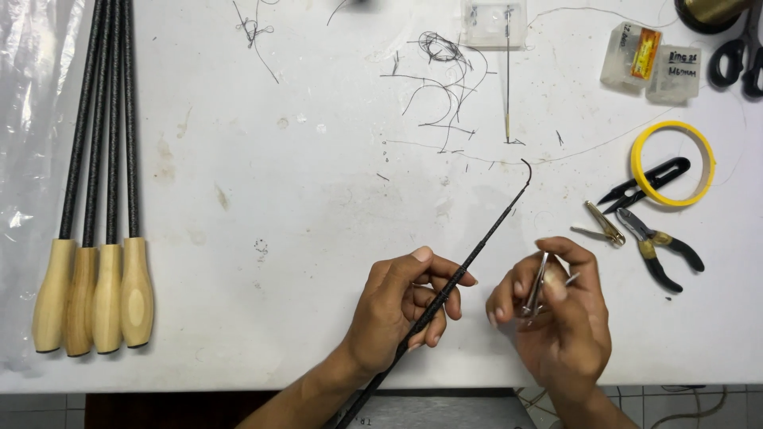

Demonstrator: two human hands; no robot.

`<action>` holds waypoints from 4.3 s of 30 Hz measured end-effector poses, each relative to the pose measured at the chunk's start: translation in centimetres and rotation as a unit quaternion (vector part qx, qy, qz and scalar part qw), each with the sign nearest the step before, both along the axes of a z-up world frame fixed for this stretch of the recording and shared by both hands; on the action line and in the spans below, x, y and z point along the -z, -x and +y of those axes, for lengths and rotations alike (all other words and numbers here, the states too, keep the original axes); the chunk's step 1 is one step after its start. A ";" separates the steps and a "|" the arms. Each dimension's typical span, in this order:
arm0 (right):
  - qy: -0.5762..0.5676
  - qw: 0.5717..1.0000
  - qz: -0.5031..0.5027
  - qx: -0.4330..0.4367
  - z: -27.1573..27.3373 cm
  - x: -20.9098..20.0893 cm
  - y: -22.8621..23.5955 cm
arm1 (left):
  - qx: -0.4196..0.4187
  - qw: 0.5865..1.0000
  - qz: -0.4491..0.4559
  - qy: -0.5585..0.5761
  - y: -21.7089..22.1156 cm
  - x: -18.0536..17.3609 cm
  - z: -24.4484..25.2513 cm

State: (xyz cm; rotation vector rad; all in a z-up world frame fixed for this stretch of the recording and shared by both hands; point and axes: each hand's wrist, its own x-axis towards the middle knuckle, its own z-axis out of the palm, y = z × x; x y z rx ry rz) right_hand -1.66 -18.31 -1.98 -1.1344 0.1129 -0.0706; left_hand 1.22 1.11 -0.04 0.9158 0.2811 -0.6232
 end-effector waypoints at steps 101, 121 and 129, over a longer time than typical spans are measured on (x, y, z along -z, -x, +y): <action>0.339 0.924 -0.076 -0.159 6.9 0.9 -14.4 | -0.177 0.983 0.047 -0.026 -9.2 2.2 8.4; 0.388 0.909 -0.094 -0.122 7.8 1.4 -14.3 | -0.178 0.983 0.035 -0.031 -9.1 1.6 8.1; 0.371 0.911 -0.118 -0.139 7.6 1.4 -14.1 | -0.178 0.983 0.027 -0.035 -8.9 1.5 8.4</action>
